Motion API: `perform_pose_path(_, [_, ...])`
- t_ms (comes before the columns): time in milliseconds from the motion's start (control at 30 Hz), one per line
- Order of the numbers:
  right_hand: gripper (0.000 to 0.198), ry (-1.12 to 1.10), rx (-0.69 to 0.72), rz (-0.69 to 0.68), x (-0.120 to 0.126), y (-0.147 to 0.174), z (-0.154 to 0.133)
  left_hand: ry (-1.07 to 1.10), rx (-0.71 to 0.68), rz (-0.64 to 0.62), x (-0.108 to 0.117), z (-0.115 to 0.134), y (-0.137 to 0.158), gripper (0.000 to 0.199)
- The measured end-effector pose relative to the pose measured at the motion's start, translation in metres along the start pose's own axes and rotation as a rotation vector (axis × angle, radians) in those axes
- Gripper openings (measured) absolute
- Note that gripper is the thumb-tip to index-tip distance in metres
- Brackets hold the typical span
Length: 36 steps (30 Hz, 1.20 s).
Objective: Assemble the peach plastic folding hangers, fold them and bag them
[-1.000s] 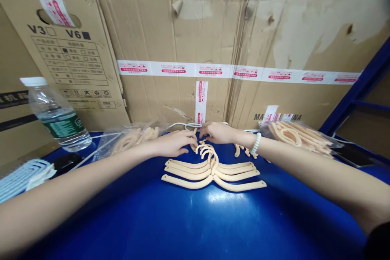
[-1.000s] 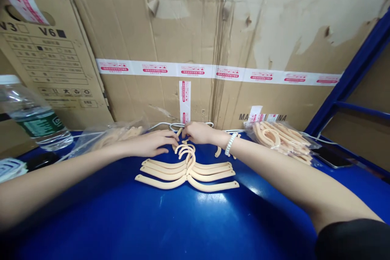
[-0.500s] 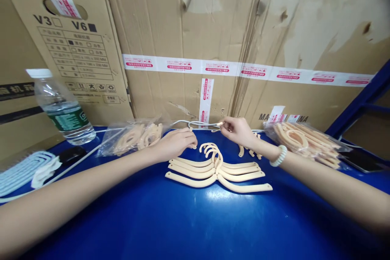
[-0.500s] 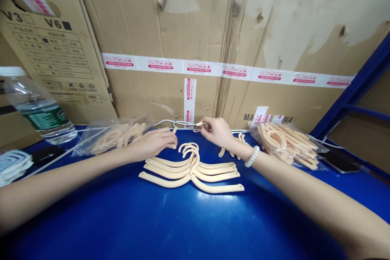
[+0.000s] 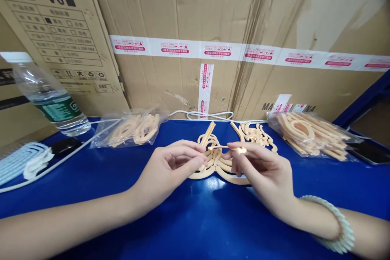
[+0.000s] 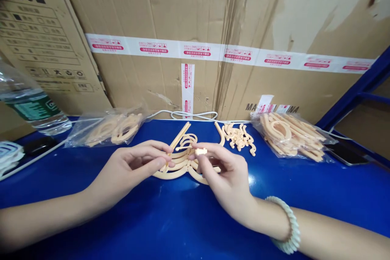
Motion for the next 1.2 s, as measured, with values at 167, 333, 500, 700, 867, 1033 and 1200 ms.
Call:
perform_pose_path(167, [0.023,-0.124,-0.095,-0.104,0.004,0.008,0.009,0.158,0.222,0.054,-0.005,-0.017,0.001,0.015])
perform_pose_path(333, [0.024,-0.22,-0.169,-0.102,0.004,0.004,0.012,0.365,0.296,-0.003,-0.012,-0.019,0.006,0.048])
perform_pose_path(500, [0.015,-0.258,-0.263,-0.102,-0.006,-0.002,0.012,0.366,0.282,-0.122,-0.014,-0.02,0.009,0.032])
perform_pose_path(700, [0.022,-0.436,-0.276,-0.127,-0.012,0.0,0.009,0.265,0.162,-0.079,-0.016,-0.021,0.012,0.017])
perform_pose_path(867, [0.009,-0.421,-0.363,-0.205,-0.013,0.006,0.011,0.201,0.055,-0.078,-0.018,-0.02,0.015,0.013])
perform_pose_path(1033, [0.004,-0.491,-0.386,-0.257,-0.016,0.011,0.01,0.131,-0.031,-0.044,-0.016,-0.016,0.019,0.014])
perform_pose_path(1200, [0.009,-0.594,-0.529,-0.27,-0.017,0.014,0.013,0.098,-0.048,-0.072,-0.016,-0.014,0.021,0.015])
Point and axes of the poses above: each hand's wrist, its own y-axis away from the middle knuckle, its own x-axis out of the back of the hand, z = x × y, the point moved 1 cm from there along -y, towards the middle knuckle, and after that the axes turned 7 degrees about -y, right-handed, at the moved point
